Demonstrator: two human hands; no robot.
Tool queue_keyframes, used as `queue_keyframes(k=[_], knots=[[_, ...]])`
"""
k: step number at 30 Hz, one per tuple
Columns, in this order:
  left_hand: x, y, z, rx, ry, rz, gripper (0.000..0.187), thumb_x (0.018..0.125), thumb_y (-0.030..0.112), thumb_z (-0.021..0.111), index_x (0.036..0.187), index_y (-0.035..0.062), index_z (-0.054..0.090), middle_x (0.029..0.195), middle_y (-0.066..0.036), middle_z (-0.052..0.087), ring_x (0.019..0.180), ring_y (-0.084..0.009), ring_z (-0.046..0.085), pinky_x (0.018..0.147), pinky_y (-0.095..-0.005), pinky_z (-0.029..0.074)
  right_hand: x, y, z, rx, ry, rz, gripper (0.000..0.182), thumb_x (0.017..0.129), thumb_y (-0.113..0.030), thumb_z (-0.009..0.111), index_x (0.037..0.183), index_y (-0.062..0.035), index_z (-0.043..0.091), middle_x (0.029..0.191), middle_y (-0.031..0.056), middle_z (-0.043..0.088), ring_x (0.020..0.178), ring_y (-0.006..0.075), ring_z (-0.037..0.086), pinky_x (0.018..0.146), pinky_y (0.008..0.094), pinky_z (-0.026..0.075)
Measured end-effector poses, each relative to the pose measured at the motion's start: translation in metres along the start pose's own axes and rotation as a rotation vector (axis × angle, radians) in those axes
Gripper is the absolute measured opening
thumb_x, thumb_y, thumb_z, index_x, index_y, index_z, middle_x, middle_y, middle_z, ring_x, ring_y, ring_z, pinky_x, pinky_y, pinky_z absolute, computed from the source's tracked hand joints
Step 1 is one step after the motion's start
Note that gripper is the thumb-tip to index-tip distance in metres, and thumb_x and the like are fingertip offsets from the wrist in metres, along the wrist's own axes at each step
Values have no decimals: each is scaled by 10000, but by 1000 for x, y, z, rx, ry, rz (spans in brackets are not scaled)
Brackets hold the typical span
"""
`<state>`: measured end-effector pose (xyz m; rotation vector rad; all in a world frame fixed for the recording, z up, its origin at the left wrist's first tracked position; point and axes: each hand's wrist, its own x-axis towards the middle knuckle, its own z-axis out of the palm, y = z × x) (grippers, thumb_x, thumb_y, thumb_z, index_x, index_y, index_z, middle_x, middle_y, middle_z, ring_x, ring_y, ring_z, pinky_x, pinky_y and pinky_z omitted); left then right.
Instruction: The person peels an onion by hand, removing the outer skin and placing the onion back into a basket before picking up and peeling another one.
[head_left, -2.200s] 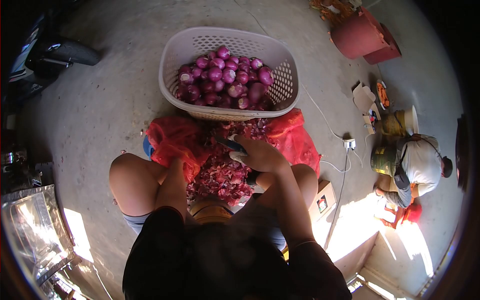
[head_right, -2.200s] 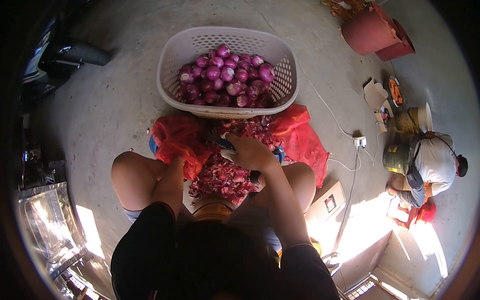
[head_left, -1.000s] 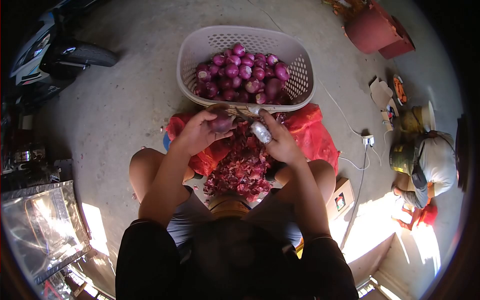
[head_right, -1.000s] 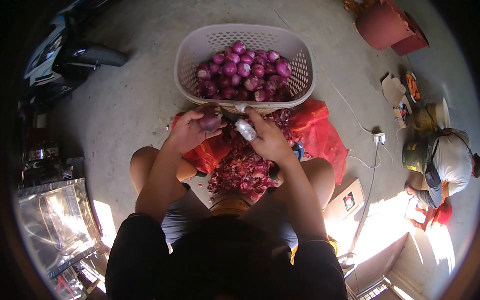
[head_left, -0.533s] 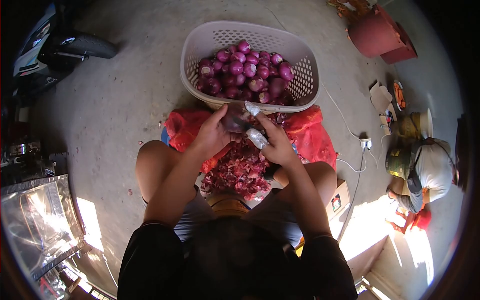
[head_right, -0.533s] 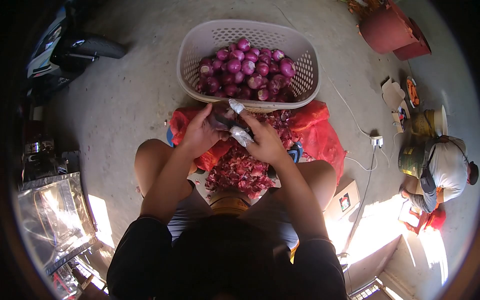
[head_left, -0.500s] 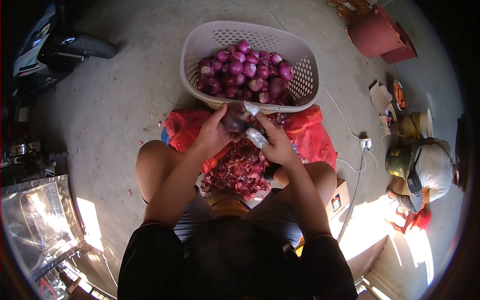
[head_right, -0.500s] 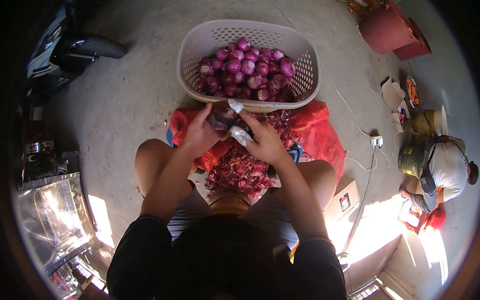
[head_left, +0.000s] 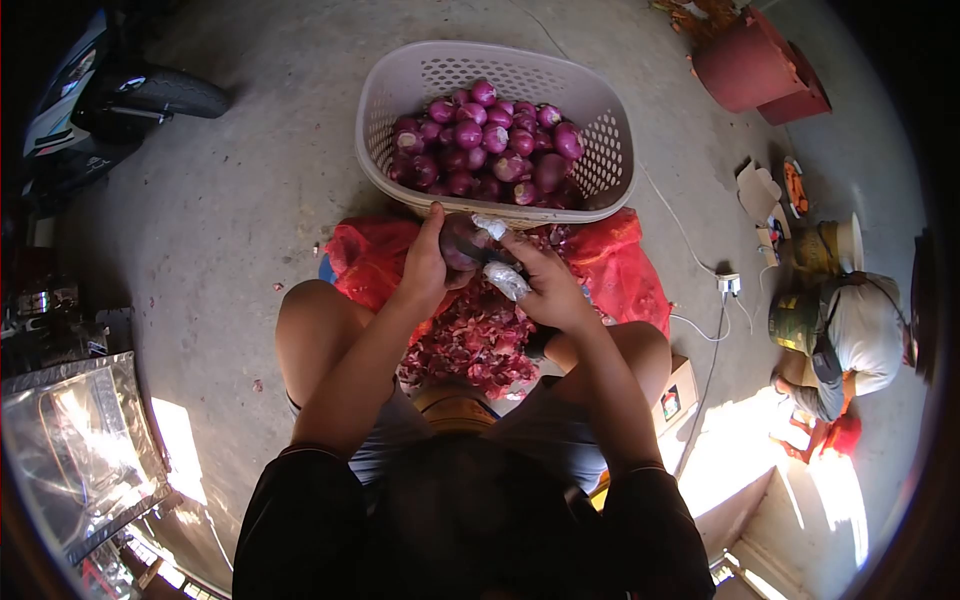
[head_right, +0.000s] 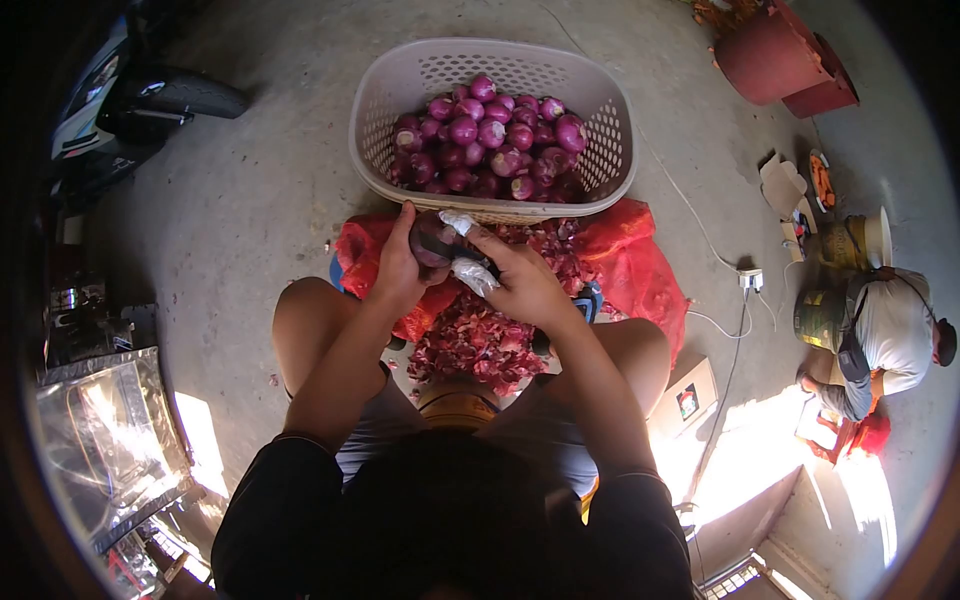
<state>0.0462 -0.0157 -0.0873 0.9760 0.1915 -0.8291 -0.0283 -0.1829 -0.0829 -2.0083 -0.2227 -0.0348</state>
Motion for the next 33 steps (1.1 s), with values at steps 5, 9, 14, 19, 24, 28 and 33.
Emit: queue_keyframes(k=[5, 9, 14, 19, 24, 28, 33], knots=[[-2, 5, -7, -34, -128, -73, 544, 933, 535, 273, 831, 95, 575, 590, 19, 507, 441, -66, 395, 377, -229, 245, 2, -2, -3, -227, -12, -8, 547, 703, -79, 648, 1229, -71, 498, 994, 177, 615, 838, 358, 597, 714, 408, 479], [-1, 5, -9, -89, -123, -140, 538, 920, 559, 284, 841, 96, 547, 620, -5, 507, 453, -97, 414, 394, -242, 272, 4, 3, -1, -227, 9, -37, 525, 690, -74, 646, 1201, -82, 525, 967, 180, 622, 820, 363, 596, 706, 420, 477], [-5, 5, 0, 69, -56, -4, 552, 923, 562, 265, 917, 86, 544, 686, -37, 546, 541, -140, 498, 464, -267, 349, 3, 12, 7, -166, 45, 13, 517, 728, 8, 604, 1230, -39, 488, 1005, 185, 616, 885, 312, 618, 779, 350, 467], [-5, 2, 0, 195, 18, 79, 585, 922, 568, 259, 986, 63, 547, 771, -47, 592, 624, -144, 546, 538, -273, 387, 2, 7, 6, -18, 15, 88, 530, 786, 49, 561, 1292, -17, 420, 1103, 127, 590, 986, 190, 580, 856, 287, 429], [-8, -2, -8, 69, -176, 35, 452, 887, 435, 402, 1198, 110, 438, 944, -33, 579, 741, -135, 556, 585, -261, 393, 0, 12, 5, 109, 63, -19, 473, 839, 43, 521, 1296, -23, 417, 1159, 74, 554, 1036, 159, 519, 896, 269, 398], [-7, 1, -11, 73, -291, 11, 576, 800, 336, 496, 1321, 175, 313, 1110, -26, 527, 862, -150, 545, 645, -273, 405, 0, 8, 4, 258, 97, 21, 437, 846, 32, 521, 1272, -24, 442, 1060, 61, 572, 920, 141, 544, 806, 255, 432], [-8, 3, -6, 3, -334, 36, 588, 773, 346, 512, 1304, 154, 347, 1135, -26, 523, 941, -152, 532, 705, -286, 405, -1, 2, -1, 745, 39, 237, 384, 875, 3, 489, 1253, -61, 473, 842, 18, 545, 706, 79, 504, 612, 218, 419]])
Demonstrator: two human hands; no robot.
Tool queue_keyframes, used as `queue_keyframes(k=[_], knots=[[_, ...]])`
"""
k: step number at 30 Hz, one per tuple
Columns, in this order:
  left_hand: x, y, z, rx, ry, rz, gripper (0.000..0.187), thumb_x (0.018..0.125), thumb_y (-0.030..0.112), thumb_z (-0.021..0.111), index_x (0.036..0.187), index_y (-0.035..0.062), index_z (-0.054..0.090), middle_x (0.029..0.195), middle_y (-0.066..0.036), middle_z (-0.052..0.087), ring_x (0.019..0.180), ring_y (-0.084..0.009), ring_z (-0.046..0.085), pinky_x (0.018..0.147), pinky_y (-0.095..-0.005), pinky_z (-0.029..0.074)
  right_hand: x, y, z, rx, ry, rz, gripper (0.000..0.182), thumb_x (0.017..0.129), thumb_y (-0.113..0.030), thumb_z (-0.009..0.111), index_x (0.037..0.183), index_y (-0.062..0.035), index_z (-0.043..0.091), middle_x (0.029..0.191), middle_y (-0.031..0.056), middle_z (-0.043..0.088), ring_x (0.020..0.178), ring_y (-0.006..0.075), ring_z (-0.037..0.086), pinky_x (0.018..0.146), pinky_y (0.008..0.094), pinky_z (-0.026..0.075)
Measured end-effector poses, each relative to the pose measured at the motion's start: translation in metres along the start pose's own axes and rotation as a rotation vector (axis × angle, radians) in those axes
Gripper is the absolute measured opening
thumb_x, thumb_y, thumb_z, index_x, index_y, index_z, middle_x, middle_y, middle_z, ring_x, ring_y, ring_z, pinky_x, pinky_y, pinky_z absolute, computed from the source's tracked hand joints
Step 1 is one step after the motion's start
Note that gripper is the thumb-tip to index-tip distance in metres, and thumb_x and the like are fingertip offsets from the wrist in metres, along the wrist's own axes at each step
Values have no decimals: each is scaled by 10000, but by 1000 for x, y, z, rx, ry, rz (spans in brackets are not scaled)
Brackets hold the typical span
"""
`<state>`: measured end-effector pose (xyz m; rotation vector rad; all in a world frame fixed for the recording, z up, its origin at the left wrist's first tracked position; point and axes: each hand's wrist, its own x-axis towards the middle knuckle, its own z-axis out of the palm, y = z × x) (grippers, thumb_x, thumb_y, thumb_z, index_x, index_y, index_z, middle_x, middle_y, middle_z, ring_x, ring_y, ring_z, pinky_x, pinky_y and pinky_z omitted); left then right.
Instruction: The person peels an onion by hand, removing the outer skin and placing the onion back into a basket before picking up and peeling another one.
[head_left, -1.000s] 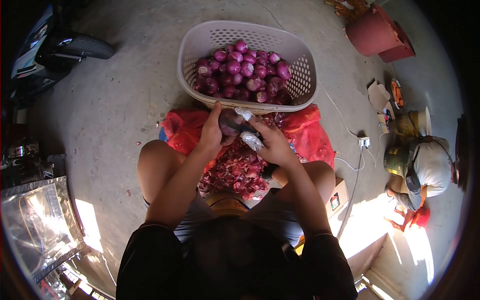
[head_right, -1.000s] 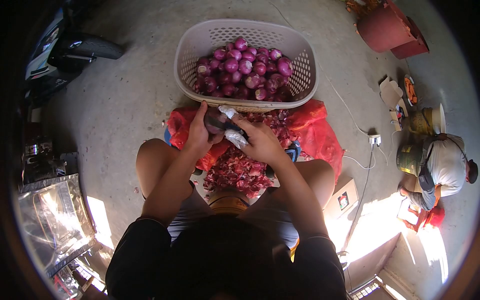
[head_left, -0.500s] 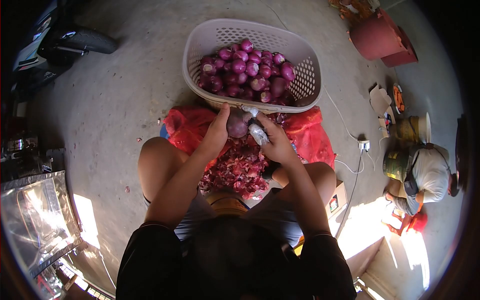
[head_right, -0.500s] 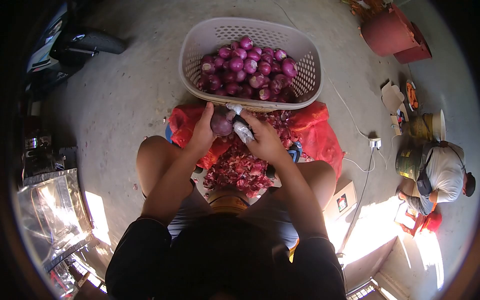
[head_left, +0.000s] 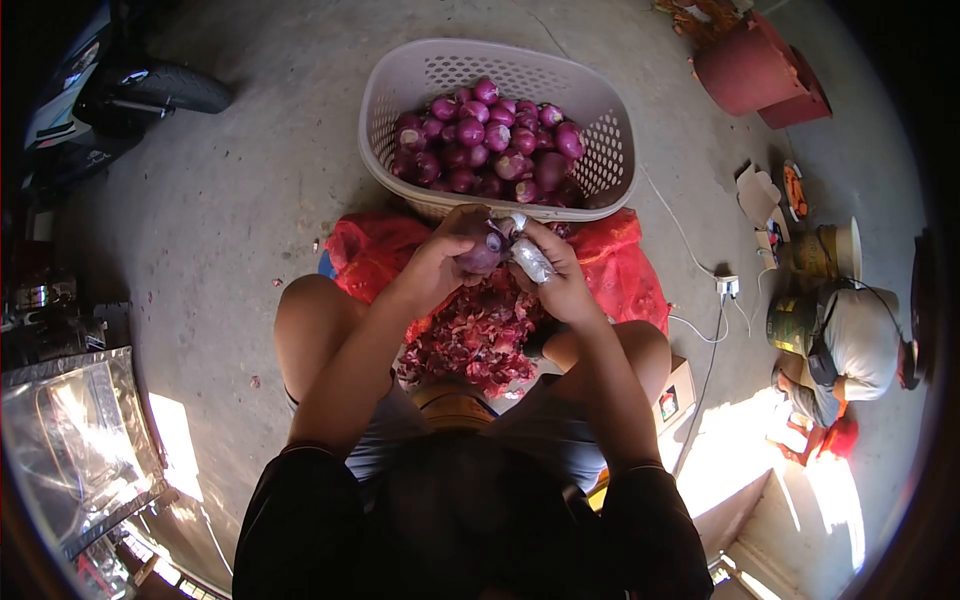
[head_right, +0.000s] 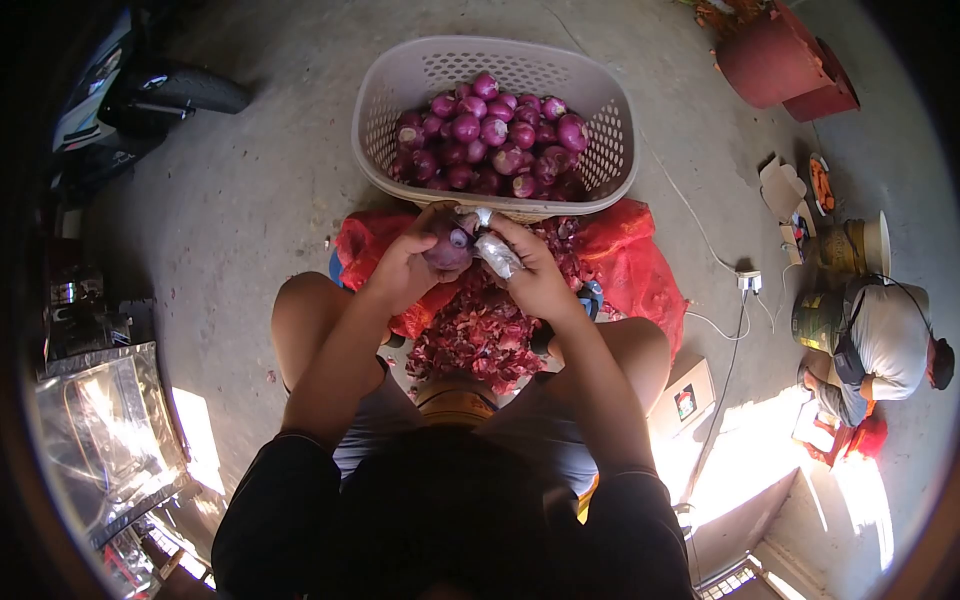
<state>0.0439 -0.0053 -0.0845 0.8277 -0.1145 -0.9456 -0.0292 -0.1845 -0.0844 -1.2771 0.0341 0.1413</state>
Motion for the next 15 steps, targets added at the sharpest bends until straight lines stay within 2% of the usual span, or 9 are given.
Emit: queue_keyframes(k=[3, 6, 7, 10, 11, 13, 15], knots=[[-2, 2, -2, -72, -17, -11, 584, 757, 329, 513, 1295, 150, 372, 1145, -36, 530, 952, -149, 527, 730, -283, 394, 0, -10, 6, 171, 0, 7, 354, 890, -16, 461, 1235, -92, 488, 702, -40, 419, 569, 27, 353, 472, 182, 277], [-3, 13, -3, -41, -62, 34, 590, 744, 322, 510, 1292, 141, 388, 1153, -53, 536, 967, -146, 519, 743, -276, 384, -3, -19, 0, 220, 56, -59, 334, 899, -33, 442, 1222, -101, 493, 680, -54, 385, 557, 31, 345, 456, 179, 250], [-3, 17, -2, -12, -76, 59, 594, 740, 322, 509, 1293, 138, 391, 1154, -59, 538, 973, -145, 516, 746, -273, 382, -2, -17, -10, 238, 4, -52, 358, 890, -25, 456, 1238, -103, 484, 762, -41, 466, 576, 27, 362, 464, 172, 264], [-3, 21, 0, 53, -45, 69, 597, 743, 261, 530, 1305, 124, 382, 1164, -67, 526, 986, -140, 507, 747, -275, 384, 1, -23, -16, -75, -25, -60, 394, 880, -11, 479, 1265, -93, 461, 900, -11, 529, 638, 32, 430, 497, 167, 315], [-3, 19, 1, 89, 15, 58, 600, 742, 230, 537, 1310, 120, 378, 1169, -67, 522, 996, -143, 504, 760, -281, 387, -1, -26, -12, -72, -7, -28, 463, 862, 6, 515, 1307, -86, 425, 1007, 5, 539, 743, 56, 491, 582, 187, 392], [-1, 14, 1, 159, 136, 35, 609, 742, 168, 550, 1321, 113, 370, 1179, -66, 512, 1017, -148, 499, 786, -294, 395, -6, -37, -5, -163, -103, 8, 502, 850, -4, 547, 1325, -88, 409, 1010, 12, 545, 788, 74, 504, 646, 214, 418], [0, 13, -4, 181, 111, 36, 605, 749, 143, 560, 1321, 100, 367, 1187, -63, 504, 1044, -151, 491, 826, -312, 396, -9, -26, -16, -308, -157, 90, 593, 808, -22, 618, 1349, -87, 383, 1055, 45, 554, 863, 102, 521, 758, 259, 440]])
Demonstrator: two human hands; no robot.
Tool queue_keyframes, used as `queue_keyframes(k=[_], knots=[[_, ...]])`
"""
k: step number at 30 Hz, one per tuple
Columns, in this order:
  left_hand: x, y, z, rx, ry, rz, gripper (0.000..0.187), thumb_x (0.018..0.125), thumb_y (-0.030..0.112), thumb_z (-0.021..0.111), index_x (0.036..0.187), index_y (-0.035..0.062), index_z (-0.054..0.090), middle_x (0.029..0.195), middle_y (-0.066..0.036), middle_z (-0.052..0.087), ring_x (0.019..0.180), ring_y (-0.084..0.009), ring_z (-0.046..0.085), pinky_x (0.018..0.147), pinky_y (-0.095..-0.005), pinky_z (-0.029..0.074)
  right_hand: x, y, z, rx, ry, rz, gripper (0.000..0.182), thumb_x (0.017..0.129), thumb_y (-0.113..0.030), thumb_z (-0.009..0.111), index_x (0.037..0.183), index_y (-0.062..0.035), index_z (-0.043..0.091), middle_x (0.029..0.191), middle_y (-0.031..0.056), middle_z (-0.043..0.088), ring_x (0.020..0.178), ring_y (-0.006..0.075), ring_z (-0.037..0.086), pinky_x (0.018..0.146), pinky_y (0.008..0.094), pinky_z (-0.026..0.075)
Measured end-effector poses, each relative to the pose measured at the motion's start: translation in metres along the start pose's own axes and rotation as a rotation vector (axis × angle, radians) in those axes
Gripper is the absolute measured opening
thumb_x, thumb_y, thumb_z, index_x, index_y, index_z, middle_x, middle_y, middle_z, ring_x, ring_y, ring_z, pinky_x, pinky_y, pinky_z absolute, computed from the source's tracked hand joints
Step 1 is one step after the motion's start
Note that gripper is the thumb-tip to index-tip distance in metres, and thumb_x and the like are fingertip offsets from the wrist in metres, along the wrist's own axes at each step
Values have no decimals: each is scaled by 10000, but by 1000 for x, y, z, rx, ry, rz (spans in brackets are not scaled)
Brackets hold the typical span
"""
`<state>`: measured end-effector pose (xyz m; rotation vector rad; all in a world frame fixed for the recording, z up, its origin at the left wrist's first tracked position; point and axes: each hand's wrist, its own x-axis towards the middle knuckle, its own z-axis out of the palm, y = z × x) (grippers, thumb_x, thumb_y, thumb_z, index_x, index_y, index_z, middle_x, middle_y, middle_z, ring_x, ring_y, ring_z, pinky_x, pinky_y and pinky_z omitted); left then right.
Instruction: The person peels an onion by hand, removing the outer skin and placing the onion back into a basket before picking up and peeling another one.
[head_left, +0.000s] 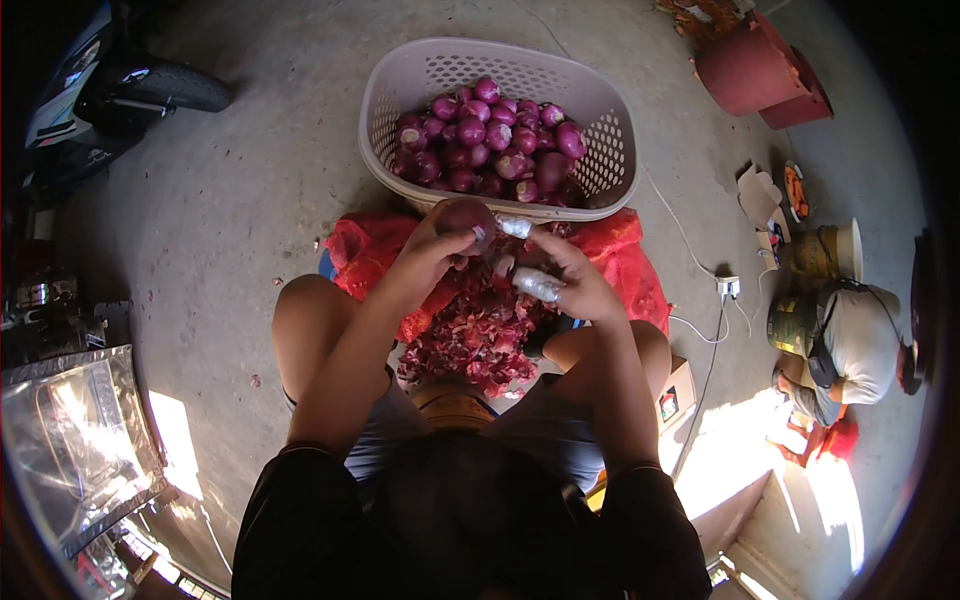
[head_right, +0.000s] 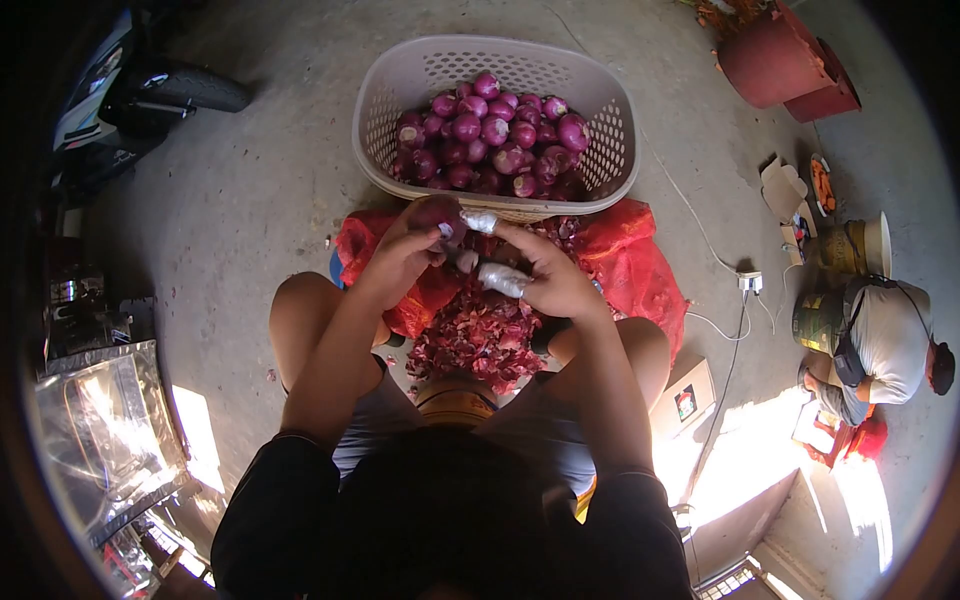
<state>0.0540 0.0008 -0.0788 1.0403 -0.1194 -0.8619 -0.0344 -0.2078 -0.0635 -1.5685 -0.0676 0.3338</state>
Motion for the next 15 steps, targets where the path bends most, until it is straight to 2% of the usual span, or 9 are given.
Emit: queue_keyframes(k=[4, 7, 10, 13, 15], knots=[[3, 0, -4, 17, -77, 59, 601, 756, 103, 590, 1311, 54, 363, 1184, -65, 503, 1049, -164, 508, 860, -319, 415, -3, 8, -4, -131, 30, -33, 647, 768, -24, 660, 1348, -75, 378, 1052, 76, 573, 935, 140, 548, 820, 289, 440], [-2, 7, 4, 100, -90, 96, 601, 751, 18, 594, 1305, 49, 363, 1184, -70, 505, 1029, -167, 538, 864, -297, 446, -2, 4, -5, -104, 54, -10, 664, 757, -26, 672, 1349, -70, 374, 1032, 82, 588, 964, 158, 557, 843, 306, 441], [4, -6, -3, 115, -65, 237, 636, 747, -48, 575, 1326, 80, 347, 1187, -77, 507, 1026, -179, 556, 889, -294, 461, -3, 4, -8, -113, 69, 2, 643, 768, -33, 668, 1342, -64, 381, 1041, 82, 597, 966, 159, 562, 852, 304, 441], [-1, 2, 4, -14, -17, 56, 632, 775, -12, 584, 1342, 111, 334, 1197, -75, 501, 1076, -188, 535, 935, -323, 448, -2, 3, -8, -98, 76, -24, 556, 794, -18, 642, 1307, -52, 429, 1065, 76, 602, 975, 149, 561, 863, 288, 438], [-1, 4, 6, -103, -36, 53, 621, 793, 27, 595, 1347, 113, 328, 1200, -71, 499, 1072, -189, 532, 910, -330, 454, 0, -11, -5, -33, 41, -118, 481, 814, -2, 616, 1272, -47, 474, 1072, 69, 609, 983, 143, 562, 869, 280, 438]])
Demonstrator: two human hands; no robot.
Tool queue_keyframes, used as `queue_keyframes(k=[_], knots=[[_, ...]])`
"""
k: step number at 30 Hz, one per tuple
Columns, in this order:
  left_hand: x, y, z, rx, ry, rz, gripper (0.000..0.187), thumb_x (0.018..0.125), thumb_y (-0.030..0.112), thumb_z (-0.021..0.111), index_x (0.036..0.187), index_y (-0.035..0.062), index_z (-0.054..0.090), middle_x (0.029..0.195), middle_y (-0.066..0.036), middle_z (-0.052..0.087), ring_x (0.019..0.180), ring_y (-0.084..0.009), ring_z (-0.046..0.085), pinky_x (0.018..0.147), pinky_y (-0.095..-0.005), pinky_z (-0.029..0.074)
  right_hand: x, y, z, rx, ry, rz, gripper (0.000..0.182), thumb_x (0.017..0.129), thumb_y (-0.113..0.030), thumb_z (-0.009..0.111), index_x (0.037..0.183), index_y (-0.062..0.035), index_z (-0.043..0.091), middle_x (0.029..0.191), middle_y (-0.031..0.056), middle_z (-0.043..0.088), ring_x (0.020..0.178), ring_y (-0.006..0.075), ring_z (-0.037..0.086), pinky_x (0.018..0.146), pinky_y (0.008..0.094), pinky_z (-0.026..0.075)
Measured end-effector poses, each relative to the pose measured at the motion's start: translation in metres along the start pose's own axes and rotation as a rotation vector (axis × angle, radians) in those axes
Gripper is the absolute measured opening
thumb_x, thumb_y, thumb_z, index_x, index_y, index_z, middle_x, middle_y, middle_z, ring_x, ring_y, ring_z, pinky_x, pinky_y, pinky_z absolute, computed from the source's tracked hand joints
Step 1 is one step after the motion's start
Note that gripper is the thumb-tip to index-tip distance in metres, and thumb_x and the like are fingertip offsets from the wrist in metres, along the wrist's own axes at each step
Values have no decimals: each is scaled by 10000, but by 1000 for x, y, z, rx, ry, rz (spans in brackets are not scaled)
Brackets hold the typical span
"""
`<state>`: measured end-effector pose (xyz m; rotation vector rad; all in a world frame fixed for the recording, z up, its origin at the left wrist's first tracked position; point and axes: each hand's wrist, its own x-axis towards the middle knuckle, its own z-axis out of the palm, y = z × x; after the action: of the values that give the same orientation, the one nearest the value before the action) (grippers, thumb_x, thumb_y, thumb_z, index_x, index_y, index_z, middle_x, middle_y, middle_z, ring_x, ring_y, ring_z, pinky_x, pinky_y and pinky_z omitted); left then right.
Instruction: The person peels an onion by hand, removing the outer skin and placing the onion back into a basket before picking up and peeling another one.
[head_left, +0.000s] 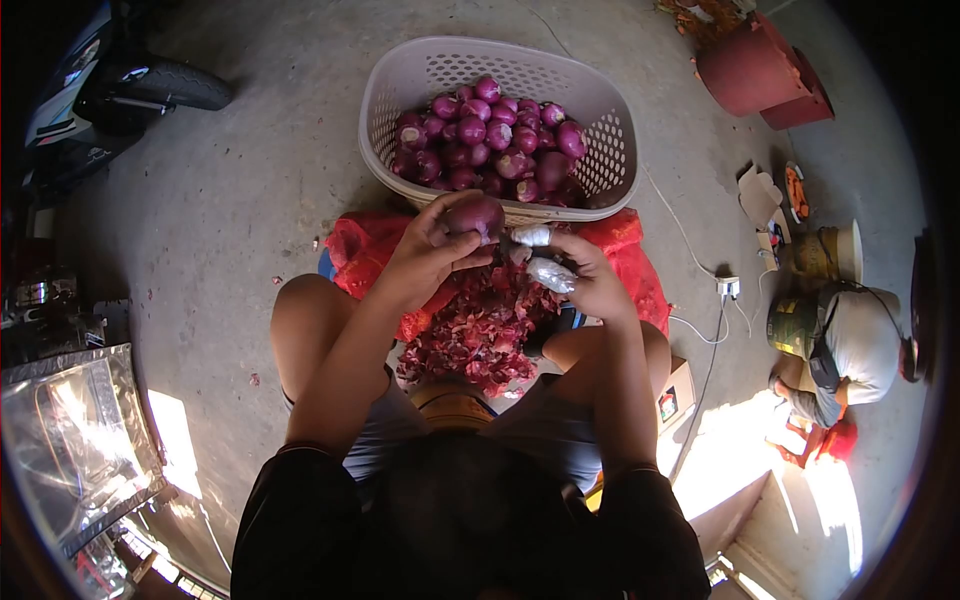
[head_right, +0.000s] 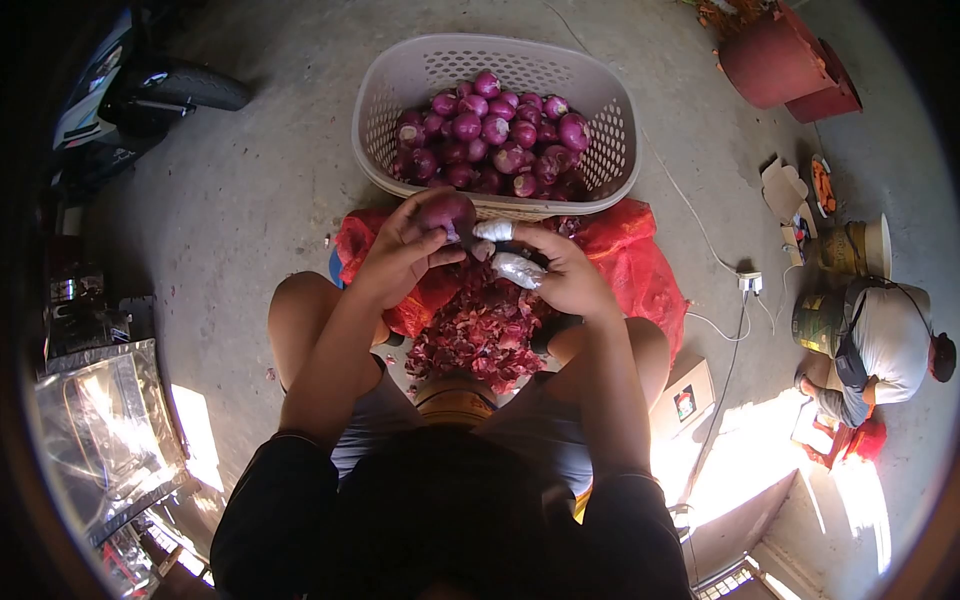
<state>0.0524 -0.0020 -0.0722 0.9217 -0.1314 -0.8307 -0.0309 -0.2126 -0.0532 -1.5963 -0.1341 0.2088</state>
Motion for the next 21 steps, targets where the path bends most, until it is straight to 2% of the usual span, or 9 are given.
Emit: queue_keyframes(k=[1, 4, 7, 11, 14, 15, 18, 21], knots=[[0, 0, 1, -45, -8, -1, 617, 801, 46, 600, 1350, 115, 325, 1201, -69, 498, 1070, -189, 530, 898, -333, 458, 1, -10, -1, 73, -70, 38, 387, 832, 22, 585, 1211, -36, 532, 1078, 62, 620, 1000, 134, 560, 878, 270, 435], [3, 3, -5, -222, -81, -9, 587, 831, 117, 601, 1350, 121, 327, 1201, -65, 496, 1057, -182, 525, 863, -325, 454, -4, -5, -7, -71, -174, 125, 369, 831, 28, 576, 1194, -32, 545, 1075, 66, 629, 1001, 136, 564, 877, 269, 438], [3, 2, -8, -261, -5, 8, 576, 844, 158, 593, 1353, 126, 325, 1199, -72, 497, 1039, -178, 524, 844, -316, 439, -3, -2, -8, -117, -167, 34, 367, 807, 53, 579, 1163, -31, 564, 1094, 71, 624, 1027, 150, 561, 886, 278, 433], [5, -3, -6, -90, 74, 157, 577, 839, 158, 610, 1342, 90, 334, 1201, -84, 496, 1077, -186, 511, 900, -327, 425, -2, 8, -14, -221, -141, 21, 397, 790, 58, 592, 1172, -43, 556, 1132, 68, 597, 1033, 161, 552, 891, 285, 424], [8, -10, -14, -82, 67, 210, 579, 838, 161, 620, 1334, 60, 337, 1208, -90, 496, 1110, -191, 498, 940, -336, 410, 0, 10, -5, -192, 6, -55, 481, 800, 34, 601, 1255, -71, 486, 1146, 65, 566, 1001, 149, 541, 874, 279, 421], [9, -10, -14, -86, 47, 215, 582, 838, 171, 626, 1331, 52, 340, 1214, -92, 494, 1121, -193, 493, 954, -341, 404, -2, -4, -3, -206, 39, 72, 562, 826, -14, 607, 1338, -84, 384, 1135, 62, 550, 984, 138, 526, 874, 277, 416], [7, -6, -8, -126, -30, 196, 587, 835, 205, 638, 1322, 47, 352, 1234, -95, 487, 1144, -198, 481, 983, -356, 391, -3, -1, 3, -8, 163, 119, 585, 854, -57, 598, 1371, -79, 325, 1164, 63, 523, 998, 130, 511, 885, 282, 408], [5, -9, 0, -152, -101, 164, 583, 834, 232, 641, 1314, 47, 366, 1250, -93, 481, 1149, -200, 483, 989, -369, 395, 2, 15, 8, -60, 162, 14, 579, 862, -66, 590, 1372, -62, 315, 1240, 72, 484, 1025, 136, 499, 909, 288, 394]])
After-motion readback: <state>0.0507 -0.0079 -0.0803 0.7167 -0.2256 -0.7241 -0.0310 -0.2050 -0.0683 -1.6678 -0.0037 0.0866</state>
